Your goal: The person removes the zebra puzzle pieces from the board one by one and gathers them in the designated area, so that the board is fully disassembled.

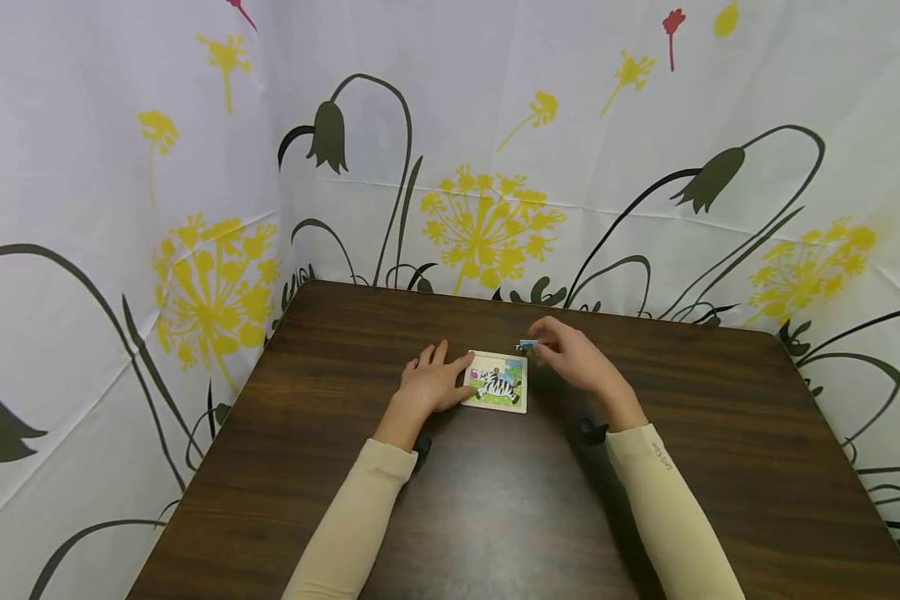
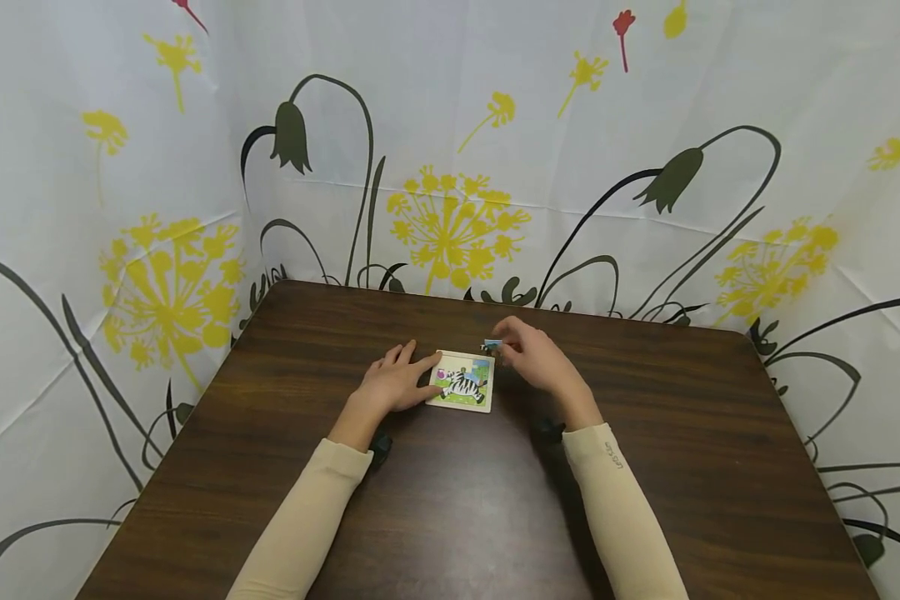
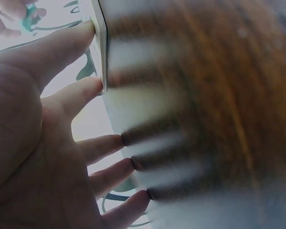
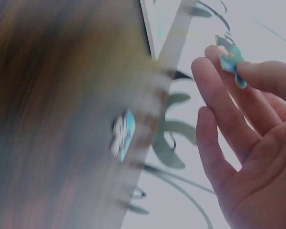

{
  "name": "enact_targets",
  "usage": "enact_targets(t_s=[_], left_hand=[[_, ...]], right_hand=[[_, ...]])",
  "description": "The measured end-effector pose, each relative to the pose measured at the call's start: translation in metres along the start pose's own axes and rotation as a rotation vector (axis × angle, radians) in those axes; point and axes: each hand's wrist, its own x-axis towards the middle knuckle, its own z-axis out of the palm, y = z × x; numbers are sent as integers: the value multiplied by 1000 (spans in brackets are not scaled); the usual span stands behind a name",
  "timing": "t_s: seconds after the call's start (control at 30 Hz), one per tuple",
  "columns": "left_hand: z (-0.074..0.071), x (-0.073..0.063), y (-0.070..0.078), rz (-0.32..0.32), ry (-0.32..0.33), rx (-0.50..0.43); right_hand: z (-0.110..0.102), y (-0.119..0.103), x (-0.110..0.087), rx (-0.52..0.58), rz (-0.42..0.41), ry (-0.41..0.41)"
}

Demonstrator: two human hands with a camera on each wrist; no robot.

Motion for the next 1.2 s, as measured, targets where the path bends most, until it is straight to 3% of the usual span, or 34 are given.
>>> enact_targets(t_s=[0.17,0.47,0.7,0.83,1.0,1.2], left_hand=[[-1,-1,-1,2,3,-6],[0,-2,-3,6,3,-16],[0,-4,-5,6,-3,-31],[0,-3,-5,11,-8,-32],[1,-1,-4,18,-10,-29],[0,1,-4,20,-6,-25]], right_hand=[[-19,17,-17,46,39,77],[-41,66,-37,127,94,171],[-43,83,-39,136,214,119],[-37,92,-34,88,302,92],[-36,90,-31,-8,327,98],[-38,85,-31,-37,348,89]])
